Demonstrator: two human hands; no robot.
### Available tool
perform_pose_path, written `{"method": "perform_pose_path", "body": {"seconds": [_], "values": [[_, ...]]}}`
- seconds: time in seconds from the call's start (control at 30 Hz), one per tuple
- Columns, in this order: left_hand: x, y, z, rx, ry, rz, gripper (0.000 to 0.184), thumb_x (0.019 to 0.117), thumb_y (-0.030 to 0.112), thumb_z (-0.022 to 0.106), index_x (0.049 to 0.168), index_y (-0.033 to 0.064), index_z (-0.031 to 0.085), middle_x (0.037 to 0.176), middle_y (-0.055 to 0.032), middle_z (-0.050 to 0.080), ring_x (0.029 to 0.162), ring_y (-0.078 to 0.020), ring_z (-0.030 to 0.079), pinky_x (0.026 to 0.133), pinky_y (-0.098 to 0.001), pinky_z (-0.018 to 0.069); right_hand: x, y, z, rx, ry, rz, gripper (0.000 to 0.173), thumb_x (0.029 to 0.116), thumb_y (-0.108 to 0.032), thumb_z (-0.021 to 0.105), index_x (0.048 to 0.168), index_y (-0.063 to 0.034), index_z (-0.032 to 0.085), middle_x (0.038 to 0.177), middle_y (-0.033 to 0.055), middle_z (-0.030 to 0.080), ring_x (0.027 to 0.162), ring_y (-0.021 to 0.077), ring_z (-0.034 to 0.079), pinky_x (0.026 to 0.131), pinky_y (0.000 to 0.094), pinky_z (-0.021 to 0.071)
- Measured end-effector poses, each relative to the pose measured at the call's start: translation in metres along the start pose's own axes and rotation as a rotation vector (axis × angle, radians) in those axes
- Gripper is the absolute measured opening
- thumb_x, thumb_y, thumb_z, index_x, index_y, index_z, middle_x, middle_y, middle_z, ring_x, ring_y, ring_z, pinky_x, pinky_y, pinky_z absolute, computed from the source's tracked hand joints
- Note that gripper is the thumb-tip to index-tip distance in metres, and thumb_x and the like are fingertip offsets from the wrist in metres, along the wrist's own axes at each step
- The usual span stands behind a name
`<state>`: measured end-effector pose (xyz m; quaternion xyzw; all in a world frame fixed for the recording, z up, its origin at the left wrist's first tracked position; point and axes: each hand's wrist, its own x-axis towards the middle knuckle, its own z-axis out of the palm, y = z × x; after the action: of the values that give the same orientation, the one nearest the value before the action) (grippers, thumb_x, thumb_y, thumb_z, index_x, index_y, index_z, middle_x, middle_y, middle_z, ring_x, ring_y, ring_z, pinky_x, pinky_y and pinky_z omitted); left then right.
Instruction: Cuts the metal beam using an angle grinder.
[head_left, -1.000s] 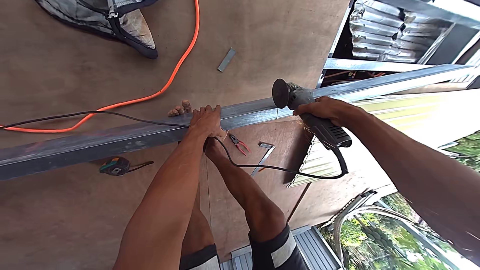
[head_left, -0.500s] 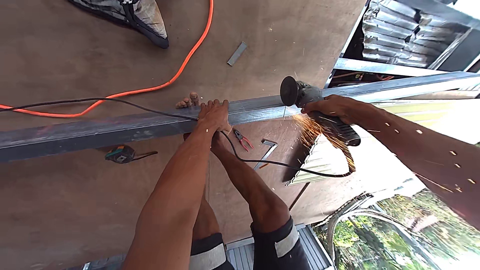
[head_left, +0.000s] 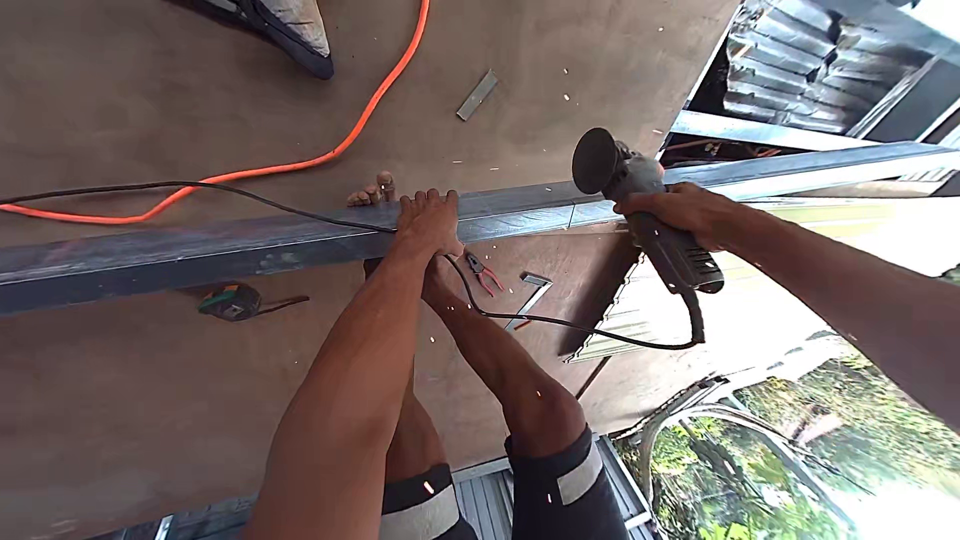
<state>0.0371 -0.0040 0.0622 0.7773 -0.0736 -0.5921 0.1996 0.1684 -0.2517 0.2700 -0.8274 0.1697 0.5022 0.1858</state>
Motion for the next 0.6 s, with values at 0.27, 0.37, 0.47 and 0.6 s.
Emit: {"method": "perform_pose_path", "body": {"seconds": [0.27, 0.37, 0.47, 0.6], "values": [[0.019, -0.006, -0.006, 0.006, 0.003, -0.011, 0.113, 0.0653, 0.059, 0.087, 0.157, 0.0144, 0.037, 0.143, -0.0235, 0.052, 0.13, -0.0431, 0.052, 0.104, -0.062, 0.0418, 0.067, 0.015, -0.034, 0.017, -0.095, 0.538, 0.043, 0.0908, -0.041, 0.073, 0.112, -0.005, 0.064, 0.086, 0.0114, 0.07, 0.069, 0.0215, 0.069, 0.065, 0.0401, 0.0597], [0.02, -0.009, -0.007, 0.002, -0.013, -0.016, 0.113, 0.0659, 0.056, 0.087, 0.157, 0.014, 0.037, 0.143, -0.0239, 0.051, 0.129, -0.0435, 0.051, 0.104, -0.0628, 0.0409, 0.074, 0.016, -0.024, 0.018, -0.151, 0.568, 0.043, 0.0901, -0.039, 0.075, 0.112, -0.0038, 0.063, 0.086, 0.0124, 0.069, 0.069, 0.0223, 0.069, 0.065, 0.0408, 0.0599], [0.025, -0.009, -0.007, 0.008, -0.014, -0.016, 0.113, 0.0653, 0.056, 0.087, 0.157, 0.0144, 0.037, 0.141, -0.0239, 0.052, 0.126, -0.0434, 0.052, 0.102, -0.062, 0.0413, 0.079, 0.017, -0.018, 0.023, -0.171, 0.594, 0.041, 0.0896, -0.036, 0.077, 0.112, -0.0044, 0.064, 0.085, 0.0126, 0.069, 0.069, 0.0223, 0.068, 0.066, 0.0411, 0.0589], [0.02, -0.008, -0.005, 0.004, -0.026, -0.016, 0.111, 0.0665, 0.054, 0.087, 0.157, 0.0145, 0.036, 0.142, -0.0241, 0.051, 0.127, -0.0434, 0.051, 0.103, -0.0616, 0.0402, 0.082, 0.016, -0.014, -0.003, -0.196, 0.627, 0.044, 0.0889, -0.039, 0.077, 0.112, -0.0034, 0.065, 0.086, 0.0136, 0.069, 0.071, 0.0238, 0.069, 0.068, 0.0432, 0.0592]]}}
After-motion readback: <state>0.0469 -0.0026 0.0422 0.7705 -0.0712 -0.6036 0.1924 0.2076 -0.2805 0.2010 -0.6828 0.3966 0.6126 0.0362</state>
